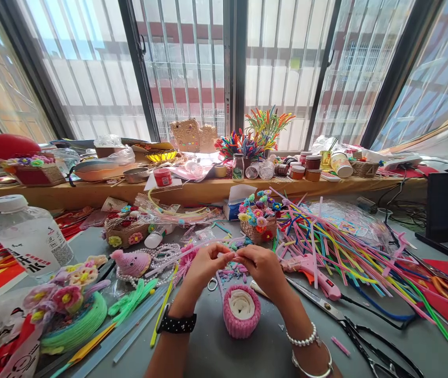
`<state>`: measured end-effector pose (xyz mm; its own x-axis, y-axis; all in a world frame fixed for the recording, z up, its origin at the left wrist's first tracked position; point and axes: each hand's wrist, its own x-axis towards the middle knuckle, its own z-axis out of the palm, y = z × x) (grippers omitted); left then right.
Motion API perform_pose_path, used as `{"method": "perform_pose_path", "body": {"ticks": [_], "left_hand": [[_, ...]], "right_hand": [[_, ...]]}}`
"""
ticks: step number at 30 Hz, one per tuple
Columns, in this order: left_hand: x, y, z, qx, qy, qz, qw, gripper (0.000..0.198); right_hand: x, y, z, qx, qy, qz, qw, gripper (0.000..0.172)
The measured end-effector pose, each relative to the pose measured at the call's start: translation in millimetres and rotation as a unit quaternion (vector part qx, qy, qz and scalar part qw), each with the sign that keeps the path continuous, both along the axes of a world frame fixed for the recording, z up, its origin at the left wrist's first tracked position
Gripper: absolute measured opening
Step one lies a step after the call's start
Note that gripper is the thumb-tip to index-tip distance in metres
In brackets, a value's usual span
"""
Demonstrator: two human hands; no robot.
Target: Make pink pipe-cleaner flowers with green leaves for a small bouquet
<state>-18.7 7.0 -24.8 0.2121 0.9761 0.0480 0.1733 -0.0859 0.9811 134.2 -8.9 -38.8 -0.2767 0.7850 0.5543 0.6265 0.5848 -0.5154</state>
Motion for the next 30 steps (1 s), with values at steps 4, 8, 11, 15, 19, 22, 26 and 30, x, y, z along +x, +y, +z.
{"method": "perform_pose_path", "body": {"ticks": [4,8,11,15,19,22,26,30], "left_hand": [[-0.9,-1.4,2.1,-0.036,-0.018,-0.008,0.999,0.03],[1.7,-4.2,6.6,0.046,0.003,-0.027,0.999,0.024],[4.2,-6.9,9.1,0.144,0.073,-0.028,0.986,0.02],[4.8,-10.3,10.3,0.207,0.128,-0.026,0.97,0.021],[5.1,-9.8,7.1,0.17,0.074,-0.013,0.983,0.023],[6.6,-8.5,4.8,0.149,0.035,0.015,0.988,0.024],[8.8,-8.8,6.0,0.199,0.097,0.027,0.975,0.022],[10.0,-10.0,7.8,0.273,0.178,0.011,0.945,0.022]], "right_hand": [[-0.9,-0.8,0.4,0.03,-0.018,-0.005,0.999,0.028],[2.7,-0.7,2.6,0.007,0.054,0.017,0.998,0.023],[5.2,-1.5,5.1,-0.024,0.115,0.031,0.993,0.022],[5.4,-4.2,9.5,-0.067,0.181,0.037,0.981,0.022],[7.3,-4.0,11.0,-0.141,0.272,0.068,0.95,0.025],[10.3,-1.6,9.3,-0.181,0.335,0.092,0.92,0.028],[12.3,1.1,6.6,-0.18,0.362,0.086,0.911,0.025],[12.0,2.2,5.0,-0.161,0.359,0.065,0.917,0.024]]}}
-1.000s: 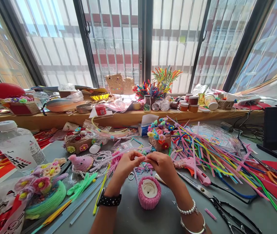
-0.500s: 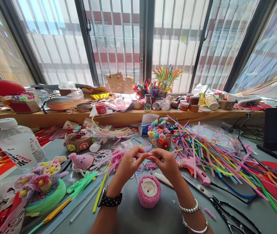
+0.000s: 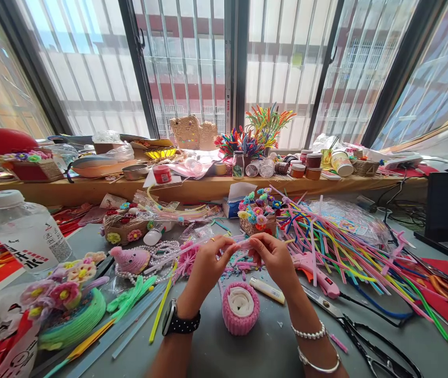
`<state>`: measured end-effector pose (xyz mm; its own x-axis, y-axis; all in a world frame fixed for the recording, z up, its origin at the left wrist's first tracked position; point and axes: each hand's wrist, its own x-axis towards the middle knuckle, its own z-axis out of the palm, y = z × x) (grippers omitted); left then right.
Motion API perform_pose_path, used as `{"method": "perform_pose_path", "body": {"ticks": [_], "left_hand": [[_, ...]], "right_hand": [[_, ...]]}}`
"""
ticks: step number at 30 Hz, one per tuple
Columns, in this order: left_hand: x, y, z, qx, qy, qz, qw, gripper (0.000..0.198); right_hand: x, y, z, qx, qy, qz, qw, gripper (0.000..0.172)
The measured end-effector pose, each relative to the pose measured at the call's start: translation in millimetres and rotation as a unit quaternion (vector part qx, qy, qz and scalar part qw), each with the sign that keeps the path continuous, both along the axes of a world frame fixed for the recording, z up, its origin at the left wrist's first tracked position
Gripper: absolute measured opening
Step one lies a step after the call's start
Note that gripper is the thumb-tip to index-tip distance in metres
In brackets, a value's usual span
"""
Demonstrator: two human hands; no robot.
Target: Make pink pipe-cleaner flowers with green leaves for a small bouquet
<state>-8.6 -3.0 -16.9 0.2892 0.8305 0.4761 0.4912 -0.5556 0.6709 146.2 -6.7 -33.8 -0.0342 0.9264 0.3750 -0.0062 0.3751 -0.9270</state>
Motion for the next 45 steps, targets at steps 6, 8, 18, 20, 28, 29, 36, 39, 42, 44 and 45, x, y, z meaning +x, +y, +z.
{"method": "perform_pose_path", "body": {"ticks": [6,8,18,20,28,29,36,39,42,44,45], "left_hand": [[1.1,0.8,-0.3,-0.143,-0.06,-0.061,0.986,0.025],[1.3,1.1,-0.1,-0.191,-0.096,-0.08,0.974,0.026],[-0.8,-3.8,5.3,-0.168,-0.08,-0.06,0.981,0.027],[-0.9,-3.1,4.8,-0.083,-0.031,-0.036,0.995,0.023],[1.6,-0.1,-6.7,0.042,0.117,0.022,0.992,0.021],[1.8,-0.8,-6.5,0.033,0.109,0.025,0.993,0.021],[7.9,-7.3,0.0,-0.038,-0.002,-0.039,0.999,0.026],[12.5,-7.5,-1.9,-0.09,-0.048,-0.046,0.994,0.031],[15.9,-7.1,-4.1,-0.163,-0.099,-0.05,0.98,0.033],[17.3,-7.4,-4.1,-0.185,-0.116,-0.054,0.974,0.034],[18.0,-7.8,-3.8,-0.178,-0.115,-0.054,0.976,0.034]], "right_hand": [[-2.6,-1.9,-1.4,0.036,-0.04,-0.059,0.997,0.022],[-3.6,-3.7,-0.9,0.051,-0.058,-0.076,0.994,0.022],[-5.3,-7.0,0.6,0.084,-0.094,-0.111,0.986,0.024],[-3.5,-3.9,-1.1,0.07,-0.106,-0.091,0.988,0.024],[-6.8,-0.7,-4.6,0.119,-0.236,-0.091,0.96,0.022],[-7.4,-1.4,-4.4,0.134,-0.256,-0.107,0.951,0.022],[-2.4,-2.3,-4.8,0.144,-0.331,-0.128,0.924,0.032],[-1.8,-2.3,-5.4,0.159,-0.318,-0.12,0.927,0.031],[-4.2,-2.6,-6.1,0.195,-0.305,-0.148,0.92,0.027],[-6.6,-2.3,-7.1,0.22,-0.296,-0.17,0.914,0.025],[-7.7,-2.0,-7.8,0.23,-0.288,-0.182,0.912,0.024]]}}
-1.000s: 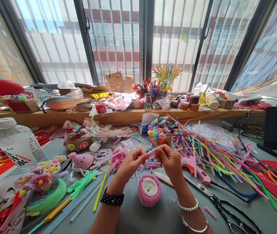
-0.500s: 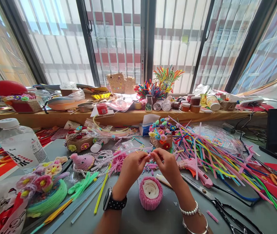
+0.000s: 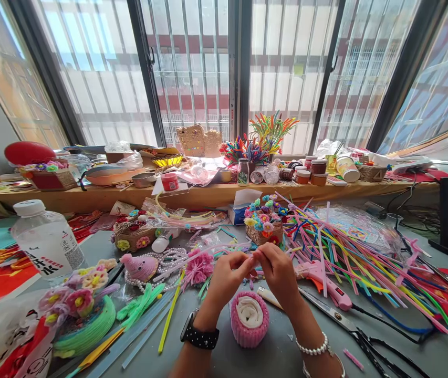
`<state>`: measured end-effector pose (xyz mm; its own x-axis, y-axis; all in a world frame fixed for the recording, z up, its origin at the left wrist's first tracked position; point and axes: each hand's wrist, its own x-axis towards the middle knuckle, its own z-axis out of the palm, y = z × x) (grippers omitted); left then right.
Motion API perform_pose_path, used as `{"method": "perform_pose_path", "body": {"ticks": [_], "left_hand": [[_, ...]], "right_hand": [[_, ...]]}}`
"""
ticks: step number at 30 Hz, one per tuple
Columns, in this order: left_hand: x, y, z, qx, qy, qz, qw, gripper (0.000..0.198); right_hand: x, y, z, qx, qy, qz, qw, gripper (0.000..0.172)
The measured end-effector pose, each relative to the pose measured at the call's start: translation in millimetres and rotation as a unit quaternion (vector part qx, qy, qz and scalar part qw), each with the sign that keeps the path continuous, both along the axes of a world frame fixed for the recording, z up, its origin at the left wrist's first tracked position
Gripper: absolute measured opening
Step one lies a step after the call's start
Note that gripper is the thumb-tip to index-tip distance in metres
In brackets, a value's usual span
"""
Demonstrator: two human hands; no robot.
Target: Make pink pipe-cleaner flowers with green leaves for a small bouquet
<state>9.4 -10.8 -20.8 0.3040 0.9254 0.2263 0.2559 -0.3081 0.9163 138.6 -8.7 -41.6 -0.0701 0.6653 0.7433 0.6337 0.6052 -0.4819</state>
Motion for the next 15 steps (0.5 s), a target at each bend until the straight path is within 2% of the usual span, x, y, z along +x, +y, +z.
{"method": "perform_pose_path", "body": {"ticks": [2,5,9,15], "left_hand": [[1.5,-0.9,0.6,0.047,0.016,0.01,0.999,0.034],[4.4,-1.5,-0.4,0.11,0.059,0.015,0.992,0.038],[7.9,0.0,-4.2,0.108,0.081,-0.01,0.991,0.041],[10.5,-0.7,-3.9,0.105,0.054,-0.013,0.993,0.04]], "right_hand": [[-1.5,0.9,-1.4,0.012,0.02,-0.007,1.0,0.024],[-1.6,1.6,-2.5,-0.01,0.053,-0.002,0.999,0.026],[-1.1,0.0,-0.5,-0.039,0.073,0.014,0.996,0.03],[-8.2,-3.3,0.1,-0.018,0.093,-0.016,0.995,0.031]]}}
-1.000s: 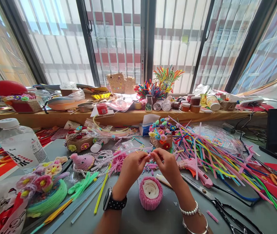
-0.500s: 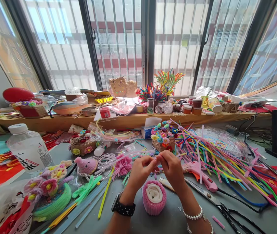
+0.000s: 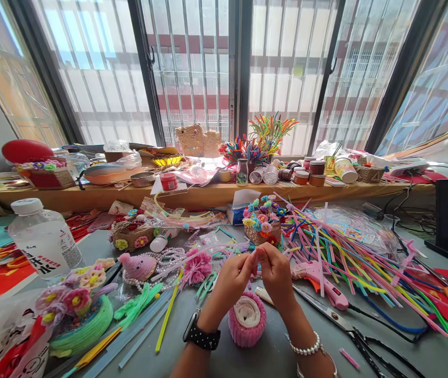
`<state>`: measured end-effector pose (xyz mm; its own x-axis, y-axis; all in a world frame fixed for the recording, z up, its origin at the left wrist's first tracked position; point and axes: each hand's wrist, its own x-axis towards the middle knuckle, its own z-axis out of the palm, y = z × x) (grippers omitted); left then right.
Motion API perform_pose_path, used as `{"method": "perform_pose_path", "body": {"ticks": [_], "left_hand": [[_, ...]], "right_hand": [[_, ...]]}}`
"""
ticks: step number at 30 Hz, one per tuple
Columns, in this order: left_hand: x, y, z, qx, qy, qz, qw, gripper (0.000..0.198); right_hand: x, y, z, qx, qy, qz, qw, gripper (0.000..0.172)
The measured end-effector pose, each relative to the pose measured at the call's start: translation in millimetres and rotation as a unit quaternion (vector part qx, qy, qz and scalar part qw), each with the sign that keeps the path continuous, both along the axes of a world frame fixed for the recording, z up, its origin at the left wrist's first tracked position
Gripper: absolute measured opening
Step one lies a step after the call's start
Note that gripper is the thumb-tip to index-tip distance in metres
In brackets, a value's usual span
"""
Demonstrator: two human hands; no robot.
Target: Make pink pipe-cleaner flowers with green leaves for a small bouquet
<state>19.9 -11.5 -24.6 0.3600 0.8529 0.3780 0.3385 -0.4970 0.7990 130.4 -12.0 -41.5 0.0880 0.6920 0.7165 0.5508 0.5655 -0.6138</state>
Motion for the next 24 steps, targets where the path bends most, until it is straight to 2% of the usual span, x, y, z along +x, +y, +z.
{"method": "perform_pose_path", "body": {"ticks": [4,8,11,14,17,21,24], "left_hand": [[0.9,0.6,0.3,-0.058,-0.043,-0.009,0.997,0.041],[-2.0,4.5,-1.0,-0.206,-0.121,-0.066,0.969,0.046],[-6.0,5.9,-0.3,-0.271,-0.174,-0.059,0.945,0.039],[-9.5,5.3,2.0,-0.274,-0.215,-0.017,0.937,0.031],[-11.1,3.9,4.8,-0.241,-0.202,0.01,0.949,0.028],[-11.4,2.4,7.7,-0.204,-0.161,0.0,0.966,0.027],[-11.4,1.6,8.7,-0.2,-0.16,-0.026,0.966,0.027]], "right_hand": [[0.7,2.4,-2.3,-0.013,0.036,0.005,0.999,0.03],[9.5,5.3,0.6,-0.067,0.084,0.101,0.989,0.027],[13.6,5.8,4.4,-0.092,0.134,0.161,0.973,0.026],[13.5,6.8,4.3,-0.121,0.191,0.187,0.956,0.032],[11.9,9.0,1.4,-0.142,0.197,0.187,0.952,0.036],[10.9,8.6,1.9,-0.151,0.155,0.189,0.958,0.038],[9.5,5.5,4.4,-0.167,0.18,0.22,0.944,0.038]]}}
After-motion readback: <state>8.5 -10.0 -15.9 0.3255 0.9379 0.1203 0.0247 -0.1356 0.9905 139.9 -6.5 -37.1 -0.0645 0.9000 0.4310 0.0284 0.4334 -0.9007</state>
